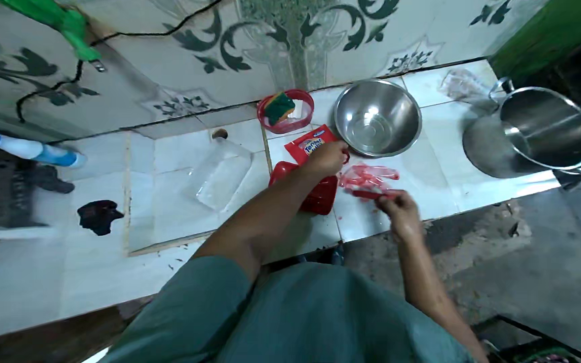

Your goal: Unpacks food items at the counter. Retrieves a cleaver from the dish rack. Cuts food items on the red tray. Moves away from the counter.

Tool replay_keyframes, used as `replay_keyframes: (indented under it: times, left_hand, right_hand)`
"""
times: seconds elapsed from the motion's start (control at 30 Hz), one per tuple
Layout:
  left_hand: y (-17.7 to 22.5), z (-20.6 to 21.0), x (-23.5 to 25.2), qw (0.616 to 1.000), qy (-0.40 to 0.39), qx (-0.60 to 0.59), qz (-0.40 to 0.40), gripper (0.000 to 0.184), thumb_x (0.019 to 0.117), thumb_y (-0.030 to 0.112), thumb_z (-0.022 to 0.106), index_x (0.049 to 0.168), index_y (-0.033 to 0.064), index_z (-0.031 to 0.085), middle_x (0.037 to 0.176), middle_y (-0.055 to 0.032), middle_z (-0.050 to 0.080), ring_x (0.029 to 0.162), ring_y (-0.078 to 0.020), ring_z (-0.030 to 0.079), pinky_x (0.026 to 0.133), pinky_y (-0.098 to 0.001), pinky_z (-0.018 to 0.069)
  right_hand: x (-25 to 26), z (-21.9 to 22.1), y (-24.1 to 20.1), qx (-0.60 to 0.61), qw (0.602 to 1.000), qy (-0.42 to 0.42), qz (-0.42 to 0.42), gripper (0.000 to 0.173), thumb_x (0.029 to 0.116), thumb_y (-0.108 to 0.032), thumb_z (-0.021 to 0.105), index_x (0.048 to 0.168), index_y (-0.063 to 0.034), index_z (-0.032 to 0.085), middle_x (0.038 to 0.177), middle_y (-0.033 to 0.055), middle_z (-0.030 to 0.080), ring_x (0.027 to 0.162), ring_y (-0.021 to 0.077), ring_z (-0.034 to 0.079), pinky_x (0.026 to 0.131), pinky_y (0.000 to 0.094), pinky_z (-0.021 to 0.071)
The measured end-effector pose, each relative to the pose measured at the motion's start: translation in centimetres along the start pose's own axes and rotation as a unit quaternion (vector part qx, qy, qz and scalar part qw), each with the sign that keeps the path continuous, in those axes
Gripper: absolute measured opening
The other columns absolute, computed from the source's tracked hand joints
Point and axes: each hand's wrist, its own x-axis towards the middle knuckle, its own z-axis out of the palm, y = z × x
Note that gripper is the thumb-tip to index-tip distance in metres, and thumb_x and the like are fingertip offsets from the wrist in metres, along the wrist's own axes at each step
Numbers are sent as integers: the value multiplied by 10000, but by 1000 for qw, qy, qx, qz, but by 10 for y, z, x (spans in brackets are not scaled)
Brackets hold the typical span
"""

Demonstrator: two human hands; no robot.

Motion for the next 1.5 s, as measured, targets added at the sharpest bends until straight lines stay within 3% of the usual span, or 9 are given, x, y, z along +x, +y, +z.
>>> replay_keyframes:
  times: [0.2,0.37,0.53,0.63,0.73,0.97,1.13,1.27,1.5]
  left_hand:
    - [-92,-36,-37,993,78,-71,-46,347,1070,193,543,1365,22,606,1236,-205,690,1147,-347,677,1033,-566,510]
    - [-162,-44,-84,981,77,-114,-134,339,1085,220,539,1357,29,605,1280,-182,677,1170,-322,668,1040,-547,504]
    - [-200,-50,-123,967,82,-132,-201,340,1086,244,547,1354,43,607,1302,-169,665,1155,-287,674,1028,-503,520]
    - [-214,-53,-137,963,74,-137,-220,345,1088,236,544,1366,40,601,1309,-169,662,1152,-290,672,1026,-504,515]
    - [-222,-56,-144,961,60,-140,-229,348,1084,230,550,1371,41,607,1309,-164,665,1145,-282,673,1024,-490,513]
    - [-236,-54,-138,961,62,-159,-219,320,1080,212,560,1340,36,620,1281,-172,671,1134,-298,670,1017,-512,509]
    - [-224,-55,-132,962,47,-158,-218,333,1082,224,556,1357,45,611,1308,-161,660,1150,-268,668,1024,-473,515]
    - [-222,-56,-138,962,42,-160,-216,333,1083,225,552,1360,51,612,1306,-152,661,1139,-250,671,1020,-460,518]
    - [-202,-57,-149,966,73,-149,-197,312,1069,202,578,1326,33,633,1274,-156,673,1121,-245,677,1009,-444,529]
  right_hand:
    - [31,113,14,-156,973,-166,34,305,954,-163,731,1194,19,683,1070,168,709,959,232,695,903,428,576]
    - [95,123,18,-438,896,-71,1,315,1041,-219,573,1284,-67,703,1324,265,621,1243,449,590,1021,657,464]
    - [123,143,7,-383,919,-70,-68,385,1048,-75,507,1386,-167,668,1349,202,646,1286,377,593,1090,587,449]
    - [119,141,-7,-412,910,-25,39,277,1013,-166,587,1215,-3,683,1252,269,657,1183,448,629,986,667,484]
    - [120,132,-2,-486,851,-70,185,418,985,-386,662,1180,-21,721,1225,274,677,1179,475,625,975,712,455]
    - [135,161,13,-152,988,-26,-8,276,1021,-62,588,1274,19,663,1172,181,693,1034,231,683,934,430,568]
    - [143,191,-4,-461,882,-95,-9,301,957,-196,697,1172,13,718,1211,275,679,1204,457,619,1009,654,475]
    - [138,201,-16,-579,804,-106,89,551,893,-348,767,1275,33,653,1372,331,558,1320,516,502,989,719,432]
    - [112,149,-34,-390,920,-26,-23,328,942,-212,728,1194,-5,692,1157,251,688,1078,440,662,930,669,497]
